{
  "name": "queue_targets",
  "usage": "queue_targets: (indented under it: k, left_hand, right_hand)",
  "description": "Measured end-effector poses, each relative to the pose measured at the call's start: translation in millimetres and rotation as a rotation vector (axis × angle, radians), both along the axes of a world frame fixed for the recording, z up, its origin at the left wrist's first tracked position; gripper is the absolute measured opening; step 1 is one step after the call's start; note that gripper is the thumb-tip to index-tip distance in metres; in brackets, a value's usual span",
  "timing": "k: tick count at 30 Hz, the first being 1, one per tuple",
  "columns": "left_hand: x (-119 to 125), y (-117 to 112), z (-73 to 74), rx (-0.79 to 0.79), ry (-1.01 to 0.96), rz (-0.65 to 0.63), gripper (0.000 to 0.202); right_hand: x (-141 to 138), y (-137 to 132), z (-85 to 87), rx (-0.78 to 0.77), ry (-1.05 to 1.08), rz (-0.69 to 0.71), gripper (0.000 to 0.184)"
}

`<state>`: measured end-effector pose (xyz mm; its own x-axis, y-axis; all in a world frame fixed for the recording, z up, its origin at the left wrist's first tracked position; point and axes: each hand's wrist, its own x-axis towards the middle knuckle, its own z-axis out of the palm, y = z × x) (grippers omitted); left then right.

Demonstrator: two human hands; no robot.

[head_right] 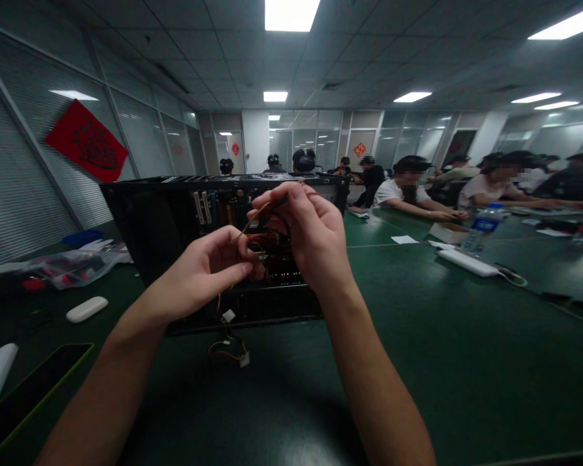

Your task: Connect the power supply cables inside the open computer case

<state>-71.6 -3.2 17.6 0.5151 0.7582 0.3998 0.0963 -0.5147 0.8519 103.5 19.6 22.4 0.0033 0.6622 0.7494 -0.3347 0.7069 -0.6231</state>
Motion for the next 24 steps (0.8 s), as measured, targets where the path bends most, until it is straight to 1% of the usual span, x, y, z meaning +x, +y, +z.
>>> queue_targets:
  k: [2, 3, 5, 7, 10, 13, 15, 17, 21, 24]
  left_hand:
    - [-5.8, -2.6, 3.0, -0.059, 0.002, -0.048, 0.035]
    - [-9.3, -4.5, 4.6, -0.072, 0.036, -0.058, 0.044]
    - [-17.0, -8.7, 7.6, -0.053, 0.128, -0.032, 0.049]
    - [-24.4, -13.0, 10.5, 0.010, 0.204, 0.040, 0.045]
    - [-32.6, -19.7, 14.6, 0.077, 0.270, 0.141, 0.044]
    - [-37.9, -26.4, 18.5, 0.120, 0.310, 0.158, 0.042]
    - [-41.1, -30.6, 21.3, 0.185, 0.353, 0.165, 0.037]
    - [-44.2, -34.8, 24.3, 0.255, 0.398, 0.180, 0.033]
    - [-47.7, -42.0, 31.3, 0.325, 0.401, 0.219, 0.027]
    - [-48.7, -46.0, 36.1, 0.358, 0.374, 0.233, 0.033]
  right_hand:
    - [9.2, -2.4, 4.1, 0.023, 0.049, -0.001, 0.026]
    - [14.5, -2.8, 5.9, 0.022, 0.080, 0.024, 0.022]
    - [26.1, -2.5, 8.8, 0.013, 0.166, 0.085, 0.018]
    - [37.4, -1.7, 10.9, 0.002, 0.233, 0.114, 0.020]
    - [49.4, -1.4, 12.3, 0.025, 0.201, 0.066, 0.020]
    - [52.3, -1.7, 11.3, 0.083, 0.097, -0.030, 0.020]
    - [51.0, -1.2, 10.0, 0.145, 0.093, -0.096, 0.022]
    - [49.7, -0.7, 9.0, 0.172, 0.089, -0.118, 0.024]
    - [50.0, -2.9, 9.8, 0.090, 0.027, -0.065, 0.025]
    - [50.3, -7.4, 11.2, 0.047, -0.033, -0.057, 0.030]
